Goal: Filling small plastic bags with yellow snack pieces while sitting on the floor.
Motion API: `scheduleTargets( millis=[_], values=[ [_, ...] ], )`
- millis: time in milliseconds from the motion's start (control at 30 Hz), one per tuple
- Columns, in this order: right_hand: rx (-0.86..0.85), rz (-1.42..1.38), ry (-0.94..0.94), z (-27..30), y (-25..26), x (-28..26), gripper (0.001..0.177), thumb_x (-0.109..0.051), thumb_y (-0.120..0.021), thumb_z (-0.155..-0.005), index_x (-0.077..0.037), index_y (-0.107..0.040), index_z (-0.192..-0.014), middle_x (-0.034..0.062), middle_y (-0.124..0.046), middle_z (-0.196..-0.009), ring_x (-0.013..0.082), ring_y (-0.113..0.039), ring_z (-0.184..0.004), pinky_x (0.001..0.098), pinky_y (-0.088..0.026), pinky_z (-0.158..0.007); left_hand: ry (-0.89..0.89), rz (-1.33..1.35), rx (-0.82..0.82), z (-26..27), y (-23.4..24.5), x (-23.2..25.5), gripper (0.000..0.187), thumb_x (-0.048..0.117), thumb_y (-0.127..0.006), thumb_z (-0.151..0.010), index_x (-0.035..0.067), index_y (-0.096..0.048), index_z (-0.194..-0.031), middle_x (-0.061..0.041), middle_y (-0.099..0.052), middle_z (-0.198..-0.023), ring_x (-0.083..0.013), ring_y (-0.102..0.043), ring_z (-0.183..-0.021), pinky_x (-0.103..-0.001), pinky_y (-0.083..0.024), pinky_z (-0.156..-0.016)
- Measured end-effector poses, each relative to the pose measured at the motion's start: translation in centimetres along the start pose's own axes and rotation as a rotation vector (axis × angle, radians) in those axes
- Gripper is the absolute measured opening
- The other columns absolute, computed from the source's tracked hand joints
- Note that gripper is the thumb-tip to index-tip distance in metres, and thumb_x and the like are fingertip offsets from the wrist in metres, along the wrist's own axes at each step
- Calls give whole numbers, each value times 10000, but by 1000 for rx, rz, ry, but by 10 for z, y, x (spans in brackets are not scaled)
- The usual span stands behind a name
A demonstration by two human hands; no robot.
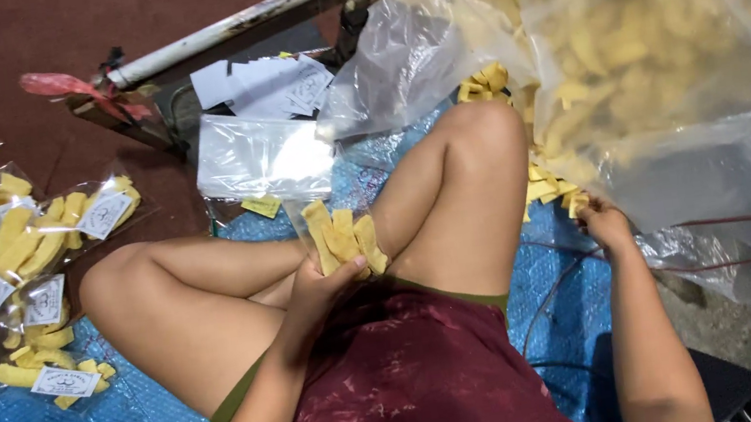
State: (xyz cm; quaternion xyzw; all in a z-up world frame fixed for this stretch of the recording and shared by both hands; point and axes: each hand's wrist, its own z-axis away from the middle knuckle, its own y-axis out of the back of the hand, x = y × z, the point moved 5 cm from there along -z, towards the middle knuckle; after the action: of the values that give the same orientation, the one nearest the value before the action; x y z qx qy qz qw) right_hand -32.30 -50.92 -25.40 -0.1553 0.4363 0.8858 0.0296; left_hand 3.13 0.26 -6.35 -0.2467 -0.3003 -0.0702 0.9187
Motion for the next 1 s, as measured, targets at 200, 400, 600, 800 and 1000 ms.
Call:
scheduleTargets(
  millis=[200, 400, 600, 800, 1000],
  values=[
    [45, 14, 120, 70, 1, -62, 518, -225, -759, -923, -111, -625, -1410, 158, -755, -1087, 378, -694, -1089, 529, -535, -963, -15, -46, -4, 10, -17, 9, 544, 52, -887, -753, 3, -656, -1243, -179, -764, -1081, -233, -726, -942, -436, -603, -878],
    [162, 187, 515, 118, -37, -131, 399, -193, -742, -923, -100, -689, -1308, 252, -713, -1103, 443, -672, -1107, 533, -540, -969, -41, -189, 2, 8, -16, -1, 674, 132, -974, -657, -17, -666, -1239, -195, -757, -1100, -255, -730, -985, -400, -600, -888],
    [285, 95, 409, 92, -5, -142, 374, -181, -774, -938, -26, -708, -1271, 262, -749, -1050, 427, -707, -1038, 527, -566, -887, -55, -444, 31, 26, -25, 30, 653, 187, -987, -617, 29, -702, -1183, -187, -763, -1077, -251, -734, -1046, -379, -599, -884],
    [178, -747, 657, 256, 135, -317, 296, -169, -760, -1005, -22, -659, -1241, 133, -721, -1122, 164, -707, -921, 260, -607, -851, -14, -852, -89, 41, -55, 51, 688, 445, -757, -763, 227, -593, -1394, 20, -749, -1215, -118, -696, -1126, -259, -507, -953],
    [-69, 230, 1596, 422, 120, -471, 222, -273, -661, -939, -114, -782, -1037, 227, -479, -1509, 436, -378, -1424, 638, -318, -1163, -617, -948, -310, 41, -61, 45, 674, 329, -694, -851, 159, -521, -1480, -38, -615, -1477, -194, -639, -1281, -340, -485, -1026]
  ],
)
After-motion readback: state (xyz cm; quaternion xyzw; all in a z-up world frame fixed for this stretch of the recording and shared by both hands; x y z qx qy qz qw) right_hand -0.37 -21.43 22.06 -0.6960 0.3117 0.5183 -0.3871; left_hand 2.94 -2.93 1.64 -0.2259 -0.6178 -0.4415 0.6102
